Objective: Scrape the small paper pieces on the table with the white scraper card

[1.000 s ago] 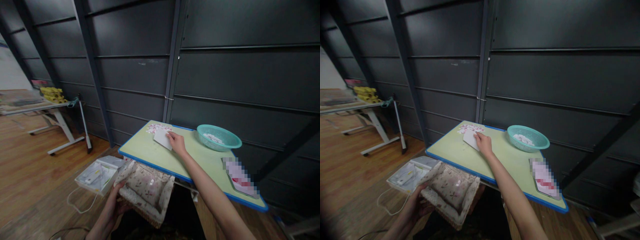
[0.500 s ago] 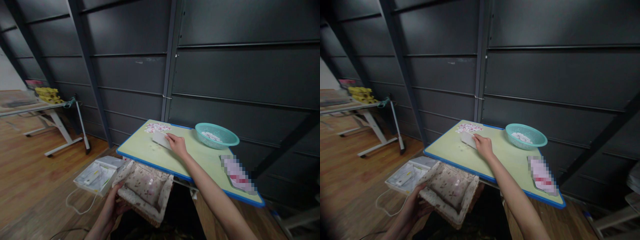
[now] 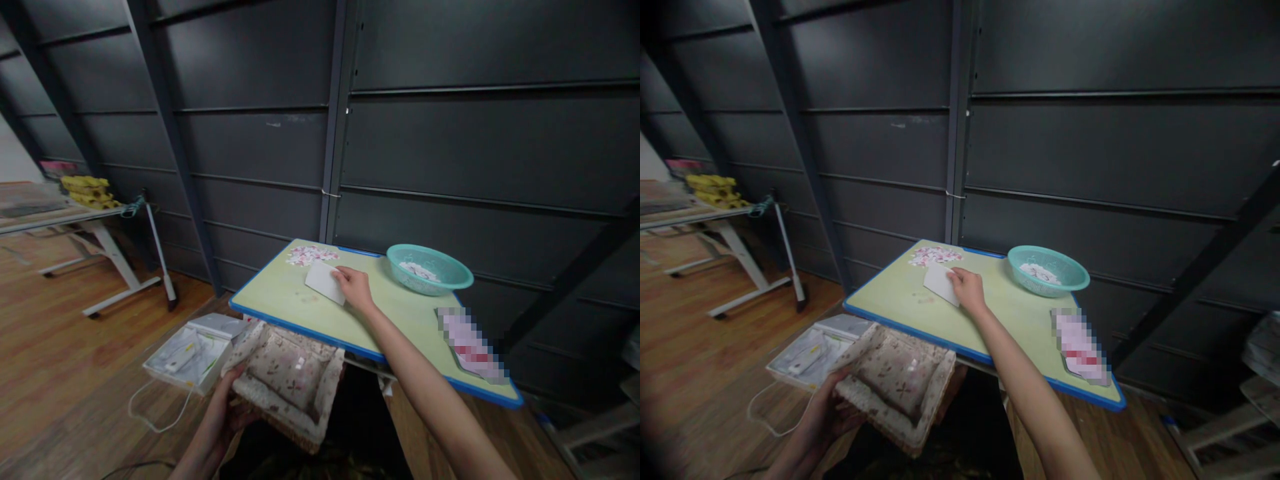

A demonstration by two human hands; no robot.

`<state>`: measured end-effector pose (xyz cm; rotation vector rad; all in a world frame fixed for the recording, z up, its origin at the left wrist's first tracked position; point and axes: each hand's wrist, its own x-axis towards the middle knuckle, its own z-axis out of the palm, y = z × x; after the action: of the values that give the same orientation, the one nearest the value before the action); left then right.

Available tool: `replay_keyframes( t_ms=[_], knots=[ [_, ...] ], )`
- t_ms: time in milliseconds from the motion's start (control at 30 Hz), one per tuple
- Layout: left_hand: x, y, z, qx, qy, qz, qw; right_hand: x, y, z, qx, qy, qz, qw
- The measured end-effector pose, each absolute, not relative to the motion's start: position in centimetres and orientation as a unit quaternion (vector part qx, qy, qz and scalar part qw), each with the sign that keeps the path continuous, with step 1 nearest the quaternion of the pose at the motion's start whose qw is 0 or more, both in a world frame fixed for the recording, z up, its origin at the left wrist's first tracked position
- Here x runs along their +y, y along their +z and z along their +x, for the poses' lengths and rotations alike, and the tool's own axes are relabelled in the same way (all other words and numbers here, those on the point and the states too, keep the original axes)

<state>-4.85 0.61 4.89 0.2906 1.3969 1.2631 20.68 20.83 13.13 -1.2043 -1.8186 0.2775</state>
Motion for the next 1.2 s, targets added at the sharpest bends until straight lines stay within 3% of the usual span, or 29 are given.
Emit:
replay_keyframes(
  t_ms=[233,467,733,933,1200],
  knots=[
    [0.6,4.9,-4.9,0.596,0.545,0.120,0.577,21.7,12.5,21.0,-0.707,0.215,-0.508,0.443],
    [0.6,5.0,-4.8,0.593,0.552,0.114,0.575,21.7,13.2,21.9,-0.665,0.236,-0.563,0.431],
    [0.5,5.1,-4.8,0.590,0.549,0.130,0.578,20.2,13.2,21.1,-0.659,0.468,-0.450,0.379],
    [0.5,5.1,-4.7,0.591,0.550,0.129,0.575,20.3,14.0,21.7,-0.622,0.496,-0.466,0.387],
    [0.6,5.6,-4.6,0.601,0.543,0.126,0.573,19.8,13.3,20.9,-0.648,0.579,-0.389,0.306]
  ],
)
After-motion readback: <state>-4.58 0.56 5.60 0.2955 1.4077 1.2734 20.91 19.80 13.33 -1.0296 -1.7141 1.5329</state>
